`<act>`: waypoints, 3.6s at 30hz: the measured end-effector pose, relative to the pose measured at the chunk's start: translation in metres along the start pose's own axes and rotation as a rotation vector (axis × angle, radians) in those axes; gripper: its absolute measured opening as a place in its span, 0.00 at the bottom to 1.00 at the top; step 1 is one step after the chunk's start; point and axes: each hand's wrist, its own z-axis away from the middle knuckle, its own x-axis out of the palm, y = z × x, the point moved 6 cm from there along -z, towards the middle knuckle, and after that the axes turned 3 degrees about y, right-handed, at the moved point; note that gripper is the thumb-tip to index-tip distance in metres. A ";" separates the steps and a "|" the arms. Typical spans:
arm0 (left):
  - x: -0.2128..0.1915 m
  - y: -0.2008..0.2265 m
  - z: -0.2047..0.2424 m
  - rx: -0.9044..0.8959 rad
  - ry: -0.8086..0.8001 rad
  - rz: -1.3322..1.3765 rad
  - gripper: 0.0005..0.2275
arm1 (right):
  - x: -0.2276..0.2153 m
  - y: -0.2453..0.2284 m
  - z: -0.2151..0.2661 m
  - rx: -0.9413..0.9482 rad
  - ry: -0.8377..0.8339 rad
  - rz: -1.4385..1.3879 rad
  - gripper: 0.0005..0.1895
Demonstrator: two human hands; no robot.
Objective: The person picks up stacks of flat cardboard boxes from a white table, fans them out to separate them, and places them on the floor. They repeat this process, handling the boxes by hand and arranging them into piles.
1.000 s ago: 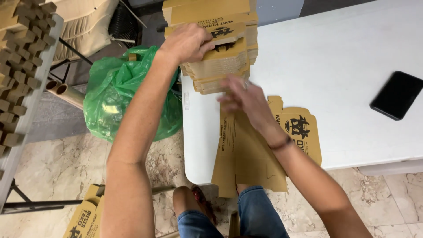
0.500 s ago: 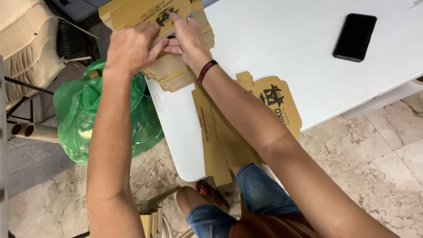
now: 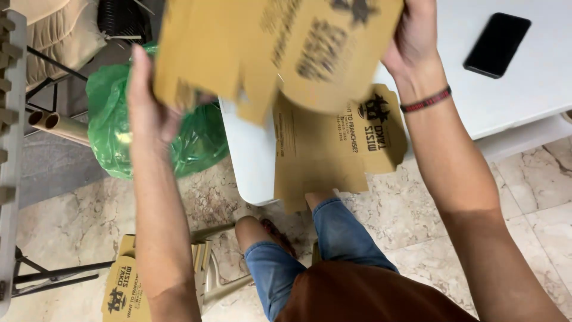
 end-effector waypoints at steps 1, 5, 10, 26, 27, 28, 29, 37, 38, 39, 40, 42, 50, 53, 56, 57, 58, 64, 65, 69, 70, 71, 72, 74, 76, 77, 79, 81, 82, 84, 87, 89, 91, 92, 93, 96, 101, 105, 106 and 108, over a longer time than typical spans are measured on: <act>0.033 -0.006 0.033 -0.297 -0.117 0.270 0.34 | -0.009 -0.017 0.026 0.016 0.037 -0.007 0.07; 0.004 -0.134 0.097 -0.550 -0.097 0.151 0.34 | -0.075 -0.004 0.096 0.139 0.131 0.106 0.13; 0.029 -0.162 0.168 -0.527 -0.301 -0.014 0.33 | -0.176 0.032 0.126 0.423 0.181 0.394 0.14; 0.144 -0.179 0.033 0.328 -0.401 -0.979 0.19 | -0.129 0.102 0.328 0.795 0.160 0.795 0.47; 0.166 -0.197 0.016 0.406 -0.508 -1.072 0.24 | -0.125 0.128 0.331 0.722 0.101 0.613 0.45; 0.186 -0.216 0.002 0.477 -0.616 -1.167 0.30 | -0.120 0.154 0.336 0.655 0.041 0.430 0.44; 0.190 -0.226 -0.006 0.491 -0.618 -1.163 0.30 | -0.127 0.182 0.336 0.642 0.043 0.434 0.44; 0.196 -0.187 0.017 0.247 -0.734 -1.438 0.42 | -0.086 0.207 0.319 0.482 0.557 0.020 0.35; 0.189 -0.175 0.020 0.242 -0.730 -1.437 0.42 | -0.080 0.198 0.317 0.487 0.554 0.023 0.35; 0.177 -0.171 0.023 0.021 -0.745 -1.364 0.40 | -0.083 0.186 0.320 0.475 0.728 0.076 0.36; 0.166 -0.164 0.025 -0.189 -0.752 -1.283 0.40 | -0.083 0.174 0.322 0.455 0.899 0.127 0.36; 0.142 -0.178 0.014 -0.293 -0.805 -1.155 0.32 | -0.095 0.150 0.315 0.397 0.885 0.300 0.35; 0.075 -0.121 0.064 -0.160 -0.533 -0.271 0.27 | -0.018 0.003 0.211 -0.118 0.037 0.988 0.29; 0.043 -0.141 0.077 0.116 -0.255 -0.143 0.23 | 0.003 -0.013 0.168 -0.117 -0.255 1.116 0.22; 0.014 -0.201 0.086 0.121 -0.032 -0.071 0.22 | -0.007 0.005 0.148 -0.015 -0.294 1.116 0.25; 0.020 -0.199 0.093 0.139 -0.035 -0.113 0.25 | -0.015 0.014 0.145 0.022 -0.199 1.063 0.30; 0.029 -0.197 0.099 0.156 -0.042 -0.152 0.28 | -0.024 0.019 0.143 0.057 -0.100 1.012 0.35; 0.061 -0.150 0.121 -0.058 0.046 -0.184 0.52 | -0.104 0.057 0.144 -0.046 0.158 0.849 0.31; 0.064 -0.155 0.121 -0.050 0.042 -0.179 0.52 | -0.110 0.061 0.144 -0.056 0.158 0.852 0.31; 0.067 -0.169 0.119 0.115 0.040 -0.083 0.35 | -0.099 0.064 0.159 -0.024 0.312 1.016 0.43; 0.066 -0.174 0.119 0.130 0.050 -0.037 0.32 | -0.089 0.060 0.169 0.025 0.398 1.057 0.56; 0.065 -0.187 0.116 0.127 0.045 -0.035 0.32 | -0.082 0.062 0.168 0.025 0.404 1.059 0.56; 0.062 -0.200 0.115 0.146 0.074 -0.018 0.31 | -0.073 0.063 0.169 -0.032 0.374 1.051 0.54; 0.057 -0.207 0.115 0.167 0.102 -0.001 0.29 | -0.100 0.075 0.163 -0.091 0.346 1.042 0.53; 0.056 -0.198 0.121 0.182 0.054 -0.077 0.28 | -0.165 0.087 0.158 -0.339 0.323 0.901 0.25; 0.054 -0.197 0.128 0.172 0.058 -0.078 0.28 | -0.125 0.062 0.168 -0.329 0.323 0.904 0.25; 0.057 -0.190 0.127 0.178 -0.003 -0.080 0.22 | -0.053 0.003 0.179 -0.489 0.439 0.238 0.36; 0.056 -0.183 0.131 0.091 -0.001 -0.109 0.21 | -0.060 -0.041 0.163 -0.591 0.471 0.159 0.17; 0.056 -0.182 0.129 0.008 -0.006 -0.138 0.21 | -0.065 -0.064 0.157 -0.699 0.504 0.079 0.26; 0.056 -0.186 0.129 0.022 -0.008 -0.136 0.21 | -0.027 -0.087 0.132 -0.744 0.206 0.365 0.26; 0.058 -0.186 0.127 0.001 -0.001 -0.142 0.23 | 0.101 -0.087 0.117 -0.806 -0.442 1.129 0.22; 0.057 -0.186 0.132 -0.051 0.021 -0.158 0.23 | 0.173 -0.056 0.120 -0.750 -0.808 1.589 0.36; 0.061 -0.181 0.127 0.049 -0.015 -0.135 0.24 | 0.184 -0.009 0.101 0.114 -0.783 2.167 0.44; 0.061 -0.184 0.126 0.050 -0.003 -0.134 0.24 | 0.180 -0.003 0.093 0.109 -0.798 2.167 0.44; 0.061 -0.187 0.126 0.043 0.006 -0.129 0.22 | 0.173 0.002 0.083 0.157 -0.744 2.215 0.41; 0.064 -0.182 0.127 0.068 -0.006 -0.089 0.20 | 0.174 0.004 0.069 0.328 -0.751 2.186 0.39; 0.067 -0.173 0.129 -0.001 -0.027 -0.079 0.22 | 0.191 0.000 0.101 0.778 -0.901 2.503 0.47; 0.052 -0.146 0.144 0.137 0.015 -0.127 0.18 | 0.222 0.011 0.138 0.666 -1.096 2.545 0.26; 0.043 -0.136 0.159 0.238 0.035 -0.213 0.19 | 0.230 0.017 0.155 0.601 -1.204 2.552 0.26; -0.009 -0.143 0.195 0.375 0.229 -0.249 0.28 | 0.246 0.024 0.177 0.496 -1.377 2.562 0.30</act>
